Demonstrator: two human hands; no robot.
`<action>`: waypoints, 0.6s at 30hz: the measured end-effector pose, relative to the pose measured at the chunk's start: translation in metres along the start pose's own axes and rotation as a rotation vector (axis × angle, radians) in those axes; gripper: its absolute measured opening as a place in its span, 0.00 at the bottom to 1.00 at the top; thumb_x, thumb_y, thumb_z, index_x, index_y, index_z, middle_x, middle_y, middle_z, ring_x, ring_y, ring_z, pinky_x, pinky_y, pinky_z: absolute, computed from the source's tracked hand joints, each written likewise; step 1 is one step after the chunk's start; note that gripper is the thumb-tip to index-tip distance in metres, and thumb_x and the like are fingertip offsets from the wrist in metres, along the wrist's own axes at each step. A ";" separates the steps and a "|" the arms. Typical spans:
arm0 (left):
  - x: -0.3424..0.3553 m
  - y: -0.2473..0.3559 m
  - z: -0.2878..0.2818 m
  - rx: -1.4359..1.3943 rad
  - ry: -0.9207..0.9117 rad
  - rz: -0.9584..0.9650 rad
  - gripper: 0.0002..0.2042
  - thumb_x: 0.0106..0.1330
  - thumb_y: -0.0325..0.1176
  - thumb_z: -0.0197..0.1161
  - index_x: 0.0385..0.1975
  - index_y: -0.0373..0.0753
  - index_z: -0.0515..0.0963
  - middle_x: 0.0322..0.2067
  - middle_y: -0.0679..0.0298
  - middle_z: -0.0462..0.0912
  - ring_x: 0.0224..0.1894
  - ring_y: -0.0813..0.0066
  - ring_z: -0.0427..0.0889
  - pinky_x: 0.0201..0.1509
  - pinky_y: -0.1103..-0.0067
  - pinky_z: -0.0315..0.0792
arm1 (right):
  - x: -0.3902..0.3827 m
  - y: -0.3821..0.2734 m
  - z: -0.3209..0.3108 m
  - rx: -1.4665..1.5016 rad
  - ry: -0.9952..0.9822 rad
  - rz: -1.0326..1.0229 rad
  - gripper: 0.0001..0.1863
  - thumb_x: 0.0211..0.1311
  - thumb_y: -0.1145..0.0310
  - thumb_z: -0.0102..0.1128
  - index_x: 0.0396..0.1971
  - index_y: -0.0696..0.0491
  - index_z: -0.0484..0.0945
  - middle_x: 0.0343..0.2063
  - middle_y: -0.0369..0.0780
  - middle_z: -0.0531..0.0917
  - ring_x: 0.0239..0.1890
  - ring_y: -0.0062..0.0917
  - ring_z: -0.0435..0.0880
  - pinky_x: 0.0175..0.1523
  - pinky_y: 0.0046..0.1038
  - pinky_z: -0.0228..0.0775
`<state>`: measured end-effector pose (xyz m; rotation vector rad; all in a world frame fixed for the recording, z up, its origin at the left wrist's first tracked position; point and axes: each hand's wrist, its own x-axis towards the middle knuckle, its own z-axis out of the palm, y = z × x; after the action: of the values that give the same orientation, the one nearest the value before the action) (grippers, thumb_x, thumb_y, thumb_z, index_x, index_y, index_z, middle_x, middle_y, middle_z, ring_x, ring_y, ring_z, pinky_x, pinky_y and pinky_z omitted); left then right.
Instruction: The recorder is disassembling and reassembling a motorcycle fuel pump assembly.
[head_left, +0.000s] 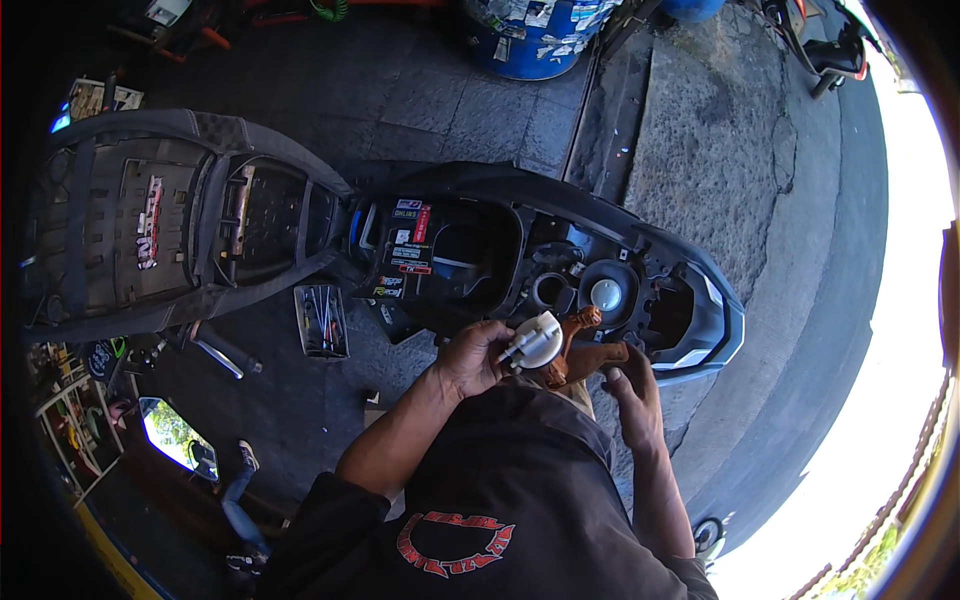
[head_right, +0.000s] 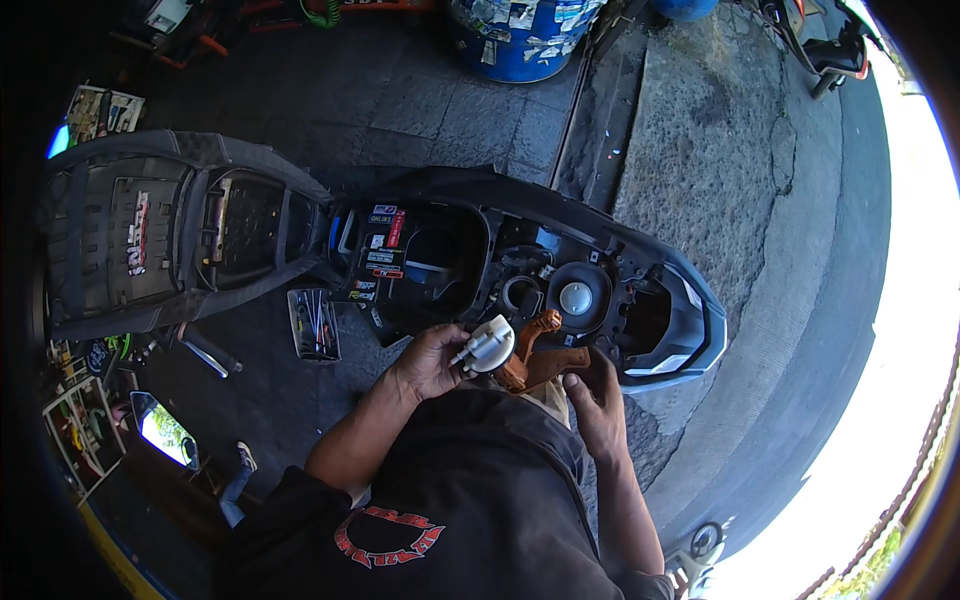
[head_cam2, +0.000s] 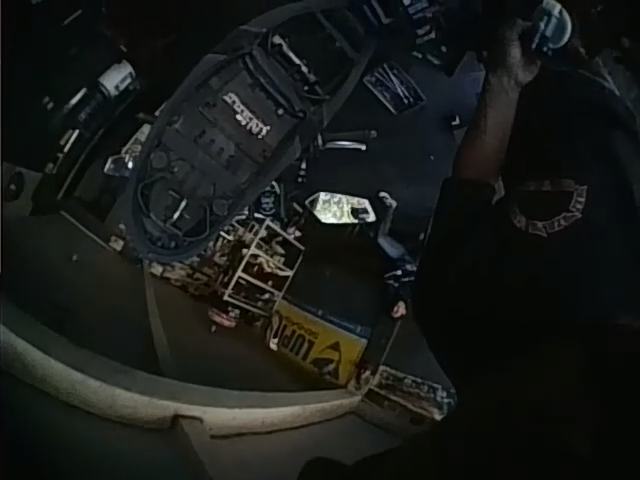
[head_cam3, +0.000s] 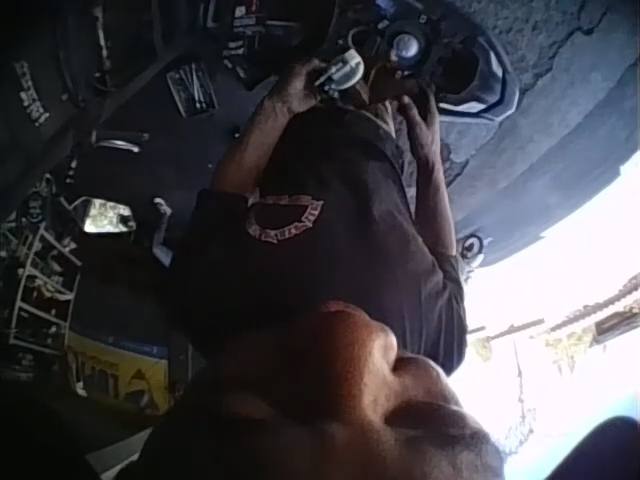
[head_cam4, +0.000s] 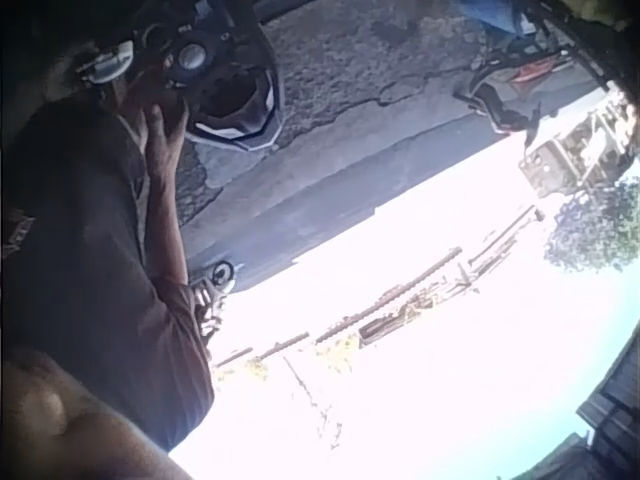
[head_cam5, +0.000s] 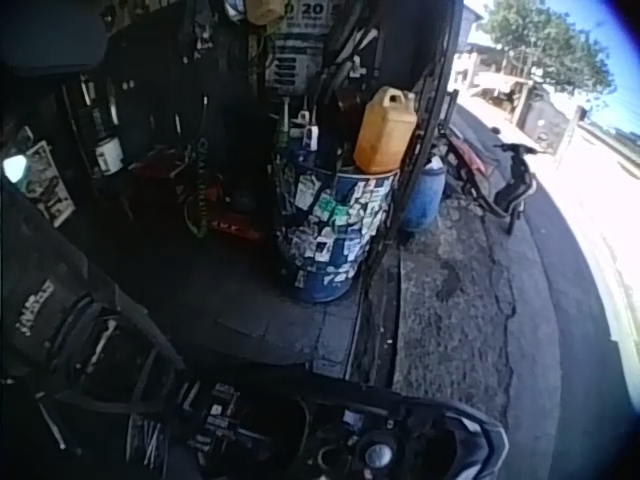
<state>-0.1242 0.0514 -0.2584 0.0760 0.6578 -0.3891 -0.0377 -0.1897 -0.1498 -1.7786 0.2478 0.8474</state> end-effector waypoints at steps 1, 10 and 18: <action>0.002 0.001 0.005 -0.009 -0.004 -0.008 0.15 0.64 0.33 0.58 0.45 0.30 0.77 0.38 0.53 0.85 0.34 0.69 0.88 0.34 0.78 0.86 | 0.004 0.009 -0.003 0.083 -0.098 0.075 0.37 0.65 0.51 0.61 0.65 0.58 0.61 0.59 0.45 0.73 0.60 0.32 0.72 0.61 0.35 0.65; 0.017 -0.023 -0.020 -0.115 0.023 -0.009 0.15 0.66 0.36 0.58 0.45 0.31 0.78 0.38 0.56 0.85 0.34 0.72 0.87 0.30 0.82 0.84 | 0.026 0.051 0.031 0.445 -0.212 0.034 0.33 0.67 0.59 0.62 0.64 0.60 0.60 0.55 0.46 0.75 0.53 0.31 0.78 0.55 0.34 0.73; 0.016 -0.008 -0.024 0.081 0.130 0.116 0.17 0.73 0.40 0.49 0.48 0.34 0.79 0.40 0.59 0.86 0.39 0.72 0.86 0.35 0.77 0.80 | 0.049 0.051 0.046 0.172 -0.175 -0.012 0.25 0.66 0.64 0.63 0.57 0.61 0.67 0.45 0.43 0.80 0.44 0.24 0.81 0.48 0.27 0.75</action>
<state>-0.1297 0.0432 -0.2870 0.2170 0.7626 -0.3003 -0.0499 -0.1563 -0.2265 -1.5357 0.1893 0.9387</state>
